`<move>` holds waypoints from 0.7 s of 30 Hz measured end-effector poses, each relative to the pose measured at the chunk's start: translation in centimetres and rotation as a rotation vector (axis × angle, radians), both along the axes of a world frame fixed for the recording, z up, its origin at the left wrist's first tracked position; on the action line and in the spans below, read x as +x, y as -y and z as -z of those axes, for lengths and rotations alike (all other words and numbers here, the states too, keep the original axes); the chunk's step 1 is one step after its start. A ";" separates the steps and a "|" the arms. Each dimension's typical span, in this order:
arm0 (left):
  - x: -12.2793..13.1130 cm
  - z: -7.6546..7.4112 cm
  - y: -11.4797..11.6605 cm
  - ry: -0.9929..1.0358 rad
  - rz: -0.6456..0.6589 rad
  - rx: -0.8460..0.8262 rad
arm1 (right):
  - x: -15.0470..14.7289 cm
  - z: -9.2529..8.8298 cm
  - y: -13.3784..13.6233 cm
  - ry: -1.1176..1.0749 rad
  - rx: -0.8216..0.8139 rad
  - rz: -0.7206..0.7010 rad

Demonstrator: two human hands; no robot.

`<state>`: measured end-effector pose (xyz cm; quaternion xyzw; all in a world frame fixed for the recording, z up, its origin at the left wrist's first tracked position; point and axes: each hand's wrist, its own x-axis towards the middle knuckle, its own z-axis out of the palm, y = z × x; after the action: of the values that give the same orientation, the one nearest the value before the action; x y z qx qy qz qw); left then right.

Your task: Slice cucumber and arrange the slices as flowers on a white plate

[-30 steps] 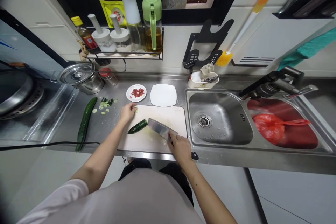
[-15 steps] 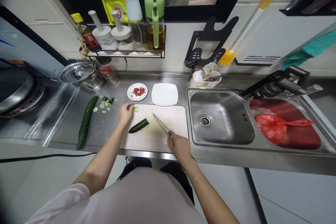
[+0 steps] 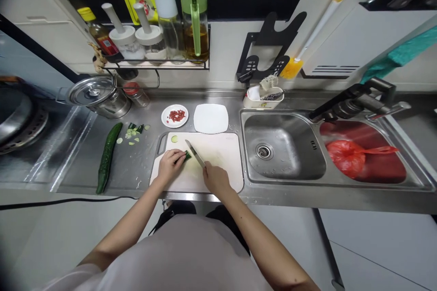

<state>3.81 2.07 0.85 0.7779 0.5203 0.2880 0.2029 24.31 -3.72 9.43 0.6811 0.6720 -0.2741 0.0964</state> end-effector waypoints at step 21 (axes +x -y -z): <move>0.0 1.3 -0.1 0.003 0.030 -0.002 | -2.0 0.3 0.2 0.022 0.039 -0.046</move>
<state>3.79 2.17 -0.44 0.7852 0.5083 0.2854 0.2086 22.35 -3.90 9.10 0.6702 0.6916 -0.2512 0.0967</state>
